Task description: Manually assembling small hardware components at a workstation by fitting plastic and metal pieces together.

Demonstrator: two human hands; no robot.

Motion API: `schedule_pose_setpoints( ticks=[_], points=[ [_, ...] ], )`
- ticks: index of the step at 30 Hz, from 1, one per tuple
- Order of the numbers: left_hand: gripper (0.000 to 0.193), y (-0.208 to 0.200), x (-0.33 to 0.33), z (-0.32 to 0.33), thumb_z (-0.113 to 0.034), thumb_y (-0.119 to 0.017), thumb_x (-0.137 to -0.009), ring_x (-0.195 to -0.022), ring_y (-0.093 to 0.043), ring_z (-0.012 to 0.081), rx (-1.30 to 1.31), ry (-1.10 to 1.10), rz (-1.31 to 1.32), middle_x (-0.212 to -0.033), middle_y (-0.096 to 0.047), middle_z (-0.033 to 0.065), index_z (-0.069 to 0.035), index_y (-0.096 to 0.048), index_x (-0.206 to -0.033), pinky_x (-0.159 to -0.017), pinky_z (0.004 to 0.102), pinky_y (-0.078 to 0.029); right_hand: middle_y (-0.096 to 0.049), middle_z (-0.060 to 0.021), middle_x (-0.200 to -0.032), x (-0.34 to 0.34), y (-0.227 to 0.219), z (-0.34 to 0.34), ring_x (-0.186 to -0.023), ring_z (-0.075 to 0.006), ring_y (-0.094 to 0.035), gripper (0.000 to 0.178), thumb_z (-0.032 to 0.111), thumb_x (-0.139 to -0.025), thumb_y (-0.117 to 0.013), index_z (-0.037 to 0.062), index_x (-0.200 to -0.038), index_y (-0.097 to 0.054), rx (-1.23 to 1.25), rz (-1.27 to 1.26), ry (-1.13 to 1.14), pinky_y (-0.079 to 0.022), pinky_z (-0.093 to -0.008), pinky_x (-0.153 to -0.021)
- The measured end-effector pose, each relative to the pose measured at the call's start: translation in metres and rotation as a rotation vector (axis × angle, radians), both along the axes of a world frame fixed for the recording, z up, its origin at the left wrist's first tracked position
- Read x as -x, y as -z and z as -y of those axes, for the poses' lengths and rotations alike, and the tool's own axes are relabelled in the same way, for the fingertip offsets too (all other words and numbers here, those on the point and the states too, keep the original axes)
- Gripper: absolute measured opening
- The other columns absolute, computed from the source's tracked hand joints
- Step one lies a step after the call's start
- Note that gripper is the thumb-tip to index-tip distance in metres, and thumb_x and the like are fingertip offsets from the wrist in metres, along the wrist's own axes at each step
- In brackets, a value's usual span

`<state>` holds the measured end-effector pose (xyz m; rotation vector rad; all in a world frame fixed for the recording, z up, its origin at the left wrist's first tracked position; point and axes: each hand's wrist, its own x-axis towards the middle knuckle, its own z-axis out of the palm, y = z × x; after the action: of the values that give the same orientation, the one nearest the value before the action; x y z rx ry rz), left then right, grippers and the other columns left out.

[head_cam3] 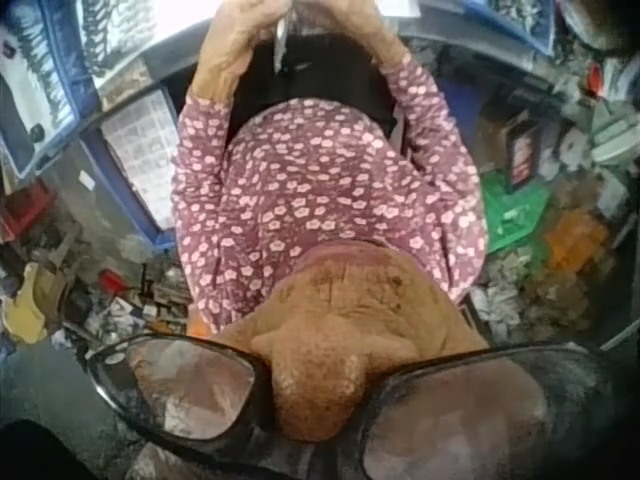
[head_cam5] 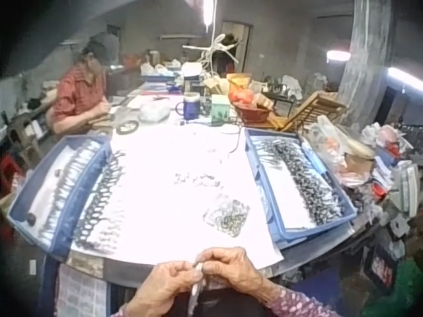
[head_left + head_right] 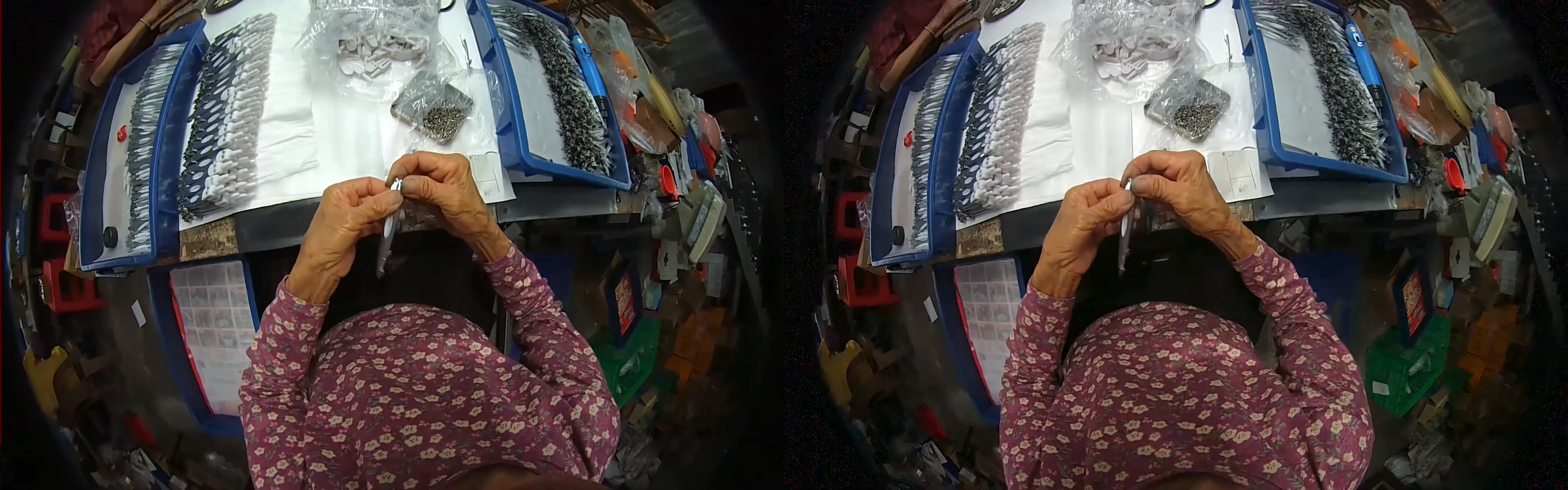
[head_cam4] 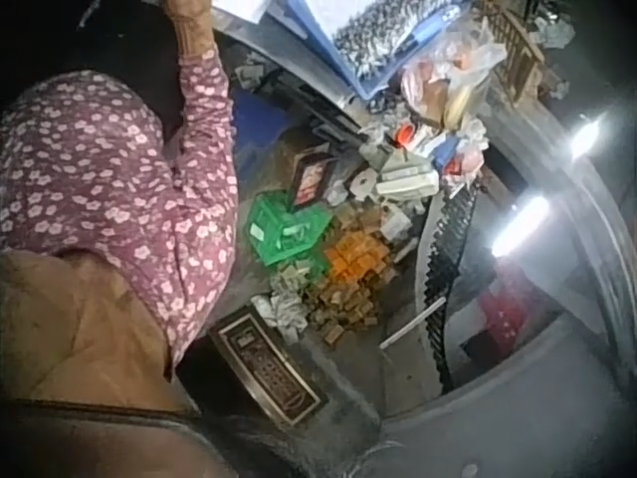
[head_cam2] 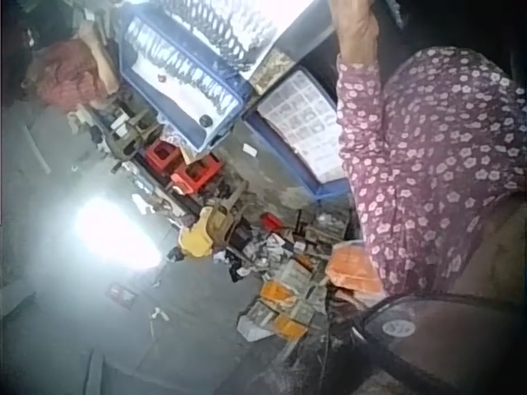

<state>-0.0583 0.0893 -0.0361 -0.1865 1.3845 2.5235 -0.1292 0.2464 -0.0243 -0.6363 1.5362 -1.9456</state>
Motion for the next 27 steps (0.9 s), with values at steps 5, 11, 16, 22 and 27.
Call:
schedule_pose_setpoints(
  ticks=[5, 11, 16, 22, 27],
  points=[
    [0.018, -0.011, 0.007, -0.015, -0.017, -0.062, -0.082, -0.054, -0.048, 0.0037, 0.078, -0.218, -0.067, -0.066, -0.057, 0.0013, -0.001, -0.055, -0.088, -0.047, 0.0160, -0.036, -0.054, 0.0022, -0.068, 0.009, -0.003, 0.008, -0.052, -0.0006, -0.041, 0.019, 0.015, -0.082, -0.061, -0.0029, -0.089, -0.060, -0.117, -0.187, 0.144, -0.031, -0.0135, -0.045],
    [0.012, -0.006, 0.017, -0.021, -0.009, -0.057, -0.083, -0.053, -0.047, 0.0058, 0.408, -0.489, -0.299, -0.063, -0.055, 0.0023, 0.002, -0.052, -0.082, -0.047, 0.0200, -0.039, -0.050, 0.0040, -0.063, 0.034, -0.011, 0.013, -0.049, -0.0002, -0.037, 0.019, 0.017, -0.081, -0.062, -0.0015, -0.087, -0.060, -0.140, -0.200, 0.055, -0.027, -0.0150, -0.042],
    [0.009, 0.001, 0.017, -0.013, -0.004, -0.054, -0.083, -0.051, -0.047, 0.0089, 0.670, -0.525, -0.379, -0.059, -0.052, 0.0053, 0.003, -0.050, -0.080, -0.045, 0.0248, -0.038, -0.050, 0.0010, -0.059, 0.079, -0.024, 0.033, -0.048, -0.0036, -0.040, 0.016, 0.013, -0.080, -0.057, -0.0014, -0.081, -0.062, -0.274, -0.498, 0.034, -0.030, -0.0183, -0.041],
    [0.007, -0.002, 0.011, -0.013, -0.003, -0.052, -0.082, -0.048, -0.049, 0.0196, 0.864, -0.524, -0.481, -0.057, -0.050, 0.0124, 0.003, -0.047, -0.081, -0.045, 0.0313, -0.038, -0.055, -0.0151, -0.066, 0.152, 0.008, 0.081, -0.058, -0.0224, -0.054, 0.019, 0.010, -0.073, -0.053, -0.0056, -0.080, -0.060, -0.630, -1.144, 0.233, -0.043, -0.0345, -0.053],
    [0.008, 0.003, 0.006, -0.006, -0.003, -0.052, -0.081, -0.049, -0.051, 0.0281, 0.917, -0.543, -0.504, -0.059, -0.051, 0.0165, 0.003, -0.047, -0.081, -0.047, 0.0358, -0.039, -0.056, -0.0287, -0.081, 0.165, 0.029, 0.099, -0.068, -0.0373, -0.058, 0.021, 0.011, -0.066, -0.054, -0.0071, -0.077, -0.058, -0.916, -1.336, 0.204, -0.048, -0.0421, -0.061]
  ],
)
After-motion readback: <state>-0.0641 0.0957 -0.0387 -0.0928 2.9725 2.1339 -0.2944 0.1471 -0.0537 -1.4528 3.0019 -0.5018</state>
